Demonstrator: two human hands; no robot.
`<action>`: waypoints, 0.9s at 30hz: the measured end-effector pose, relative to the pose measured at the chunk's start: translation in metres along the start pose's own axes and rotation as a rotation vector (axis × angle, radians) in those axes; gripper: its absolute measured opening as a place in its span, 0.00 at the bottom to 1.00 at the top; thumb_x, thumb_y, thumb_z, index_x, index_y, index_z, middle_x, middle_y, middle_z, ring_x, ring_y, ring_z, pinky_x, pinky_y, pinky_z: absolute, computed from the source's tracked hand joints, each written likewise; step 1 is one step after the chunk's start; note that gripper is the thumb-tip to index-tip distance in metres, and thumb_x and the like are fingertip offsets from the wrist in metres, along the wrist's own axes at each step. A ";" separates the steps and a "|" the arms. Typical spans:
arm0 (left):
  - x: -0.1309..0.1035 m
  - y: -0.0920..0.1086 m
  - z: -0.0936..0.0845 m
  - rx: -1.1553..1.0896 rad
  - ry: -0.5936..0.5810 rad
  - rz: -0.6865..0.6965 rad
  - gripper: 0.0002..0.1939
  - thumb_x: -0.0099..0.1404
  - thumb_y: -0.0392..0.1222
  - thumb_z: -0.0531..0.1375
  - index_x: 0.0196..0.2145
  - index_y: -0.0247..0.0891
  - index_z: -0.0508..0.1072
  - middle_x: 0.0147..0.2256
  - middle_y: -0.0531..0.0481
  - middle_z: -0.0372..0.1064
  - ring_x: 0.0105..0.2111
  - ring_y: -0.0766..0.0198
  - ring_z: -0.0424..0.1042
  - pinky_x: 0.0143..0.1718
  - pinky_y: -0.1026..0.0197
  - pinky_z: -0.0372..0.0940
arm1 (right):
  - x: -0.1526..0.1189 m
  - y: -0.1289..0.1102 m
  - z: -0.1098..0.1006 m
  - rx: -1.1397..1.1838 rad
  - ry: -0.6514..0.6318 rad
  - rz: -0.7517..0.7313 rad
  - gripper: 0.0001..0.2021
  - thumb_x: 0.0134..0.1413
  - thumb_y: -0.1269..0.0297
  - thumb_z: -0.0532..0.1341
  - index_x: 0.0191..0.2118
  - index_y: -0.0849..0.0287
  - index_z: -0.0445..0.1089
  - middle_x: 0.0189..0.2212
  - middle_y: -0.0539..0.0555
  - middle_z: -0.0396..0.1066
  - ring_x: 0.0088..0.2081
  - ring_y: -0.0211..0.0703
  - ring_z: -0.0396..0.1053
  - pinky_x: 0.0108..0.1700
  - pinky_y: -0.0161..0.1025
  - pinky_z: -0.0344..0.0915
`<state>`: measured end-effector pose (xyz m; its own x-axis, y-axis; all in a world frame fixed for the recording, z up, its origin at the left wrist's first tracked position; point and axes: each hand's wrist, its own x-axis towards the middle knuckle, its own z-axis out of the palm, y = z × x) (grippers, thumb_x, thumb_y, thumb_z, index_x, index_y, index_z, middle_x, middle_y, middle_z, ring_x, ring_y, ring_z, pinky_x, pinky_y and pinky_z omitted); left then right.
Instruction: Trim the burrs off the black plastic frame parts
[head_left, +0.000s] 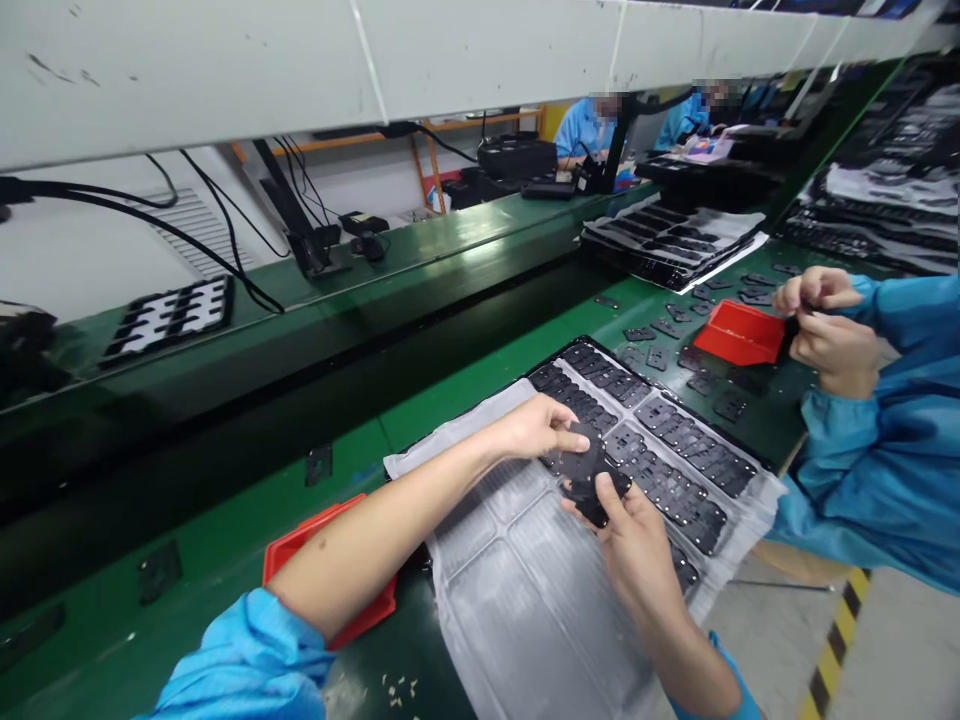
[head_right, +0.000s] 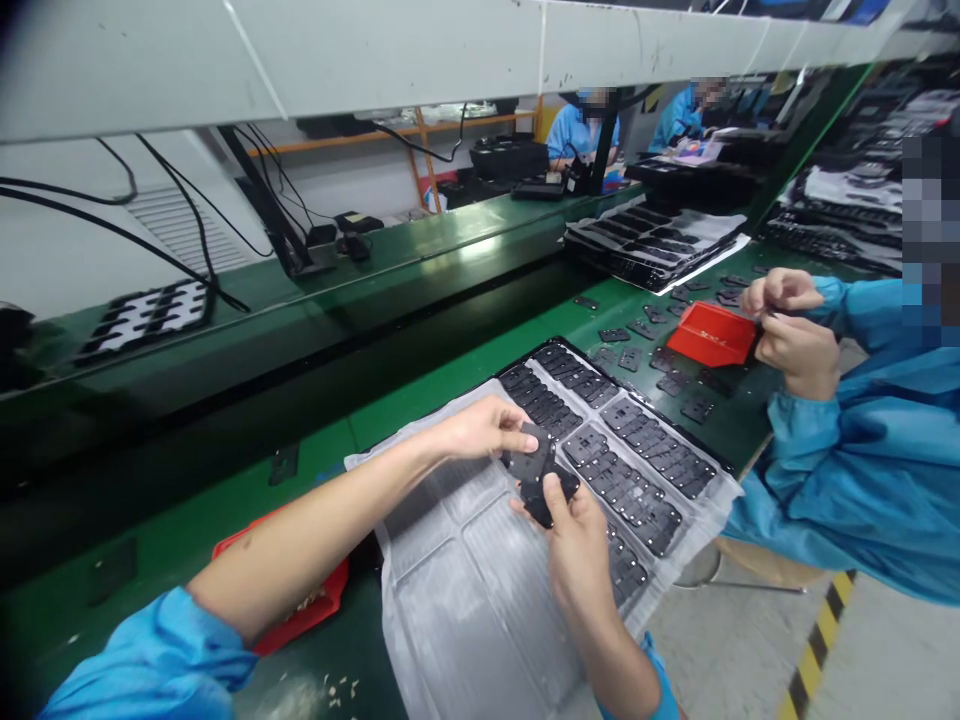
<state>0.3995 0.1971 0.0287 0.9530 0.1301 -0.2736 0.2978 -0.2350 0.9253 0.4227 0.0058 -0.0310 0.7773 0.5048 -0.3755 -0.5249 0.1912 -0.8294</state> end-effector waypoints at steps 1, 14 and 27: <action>0.004 0.000 -0.004 -0.004 0.000 -0.007 0.13 0.64 0.44 0.70 0.28 0.34 0.75 0.21 0.59 0.65 0.22 0.70 0.63 0.26 0.67 0.61 | 0.002 0.000 -0.001 0.002 0.008 -0.005 0.29 0.38 0.43 0.83 0.43 0.54 0.81 0.40 0.53 0.84 0.36 0.48 0.80 0.37 0.47 0.82; 0.062 -0.045 -0.035 0.277 0.120 -0.218 0.14 0.69 0.44 0.72 0.32 0.34 0.74 0.25 0.58 0.71 0.23 0.69 0.69 0.29 0.64 0.68 | 0.001 -0.013 -0.016 0.078 0.076 0.037 0.22 0.37 0.51 0.85 0.36 0.54 0.81 0.37 0.50 0.83 0.41 0.47 0.79 0.50 0.55 0.81; 0.013 -0.016 -0.008 0.139 0.032 -0.058 0.13 0.65 0.46 0.73 0.31 0.36 0.75 0.27 0.52 0.77 0.29 0.64 0.76 0.32 0.65 0.66 | -0.002 -0.010 0.002 0.128 0.130 0.029 0.23 0.35 0.52 0.85 0.38 0.53 0.81 0.40 0.51 0.84 0.43 0.47 0.80 0.46 0.47 0.78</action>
<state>0.4069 0.2102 0.0129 0.9325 0.1772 -0.3147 0.3589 -0.3569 0.8625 0.4258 0.0044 -0.0216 0.7952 0.3999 -0.4558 -0.5811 0.2878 -0.7612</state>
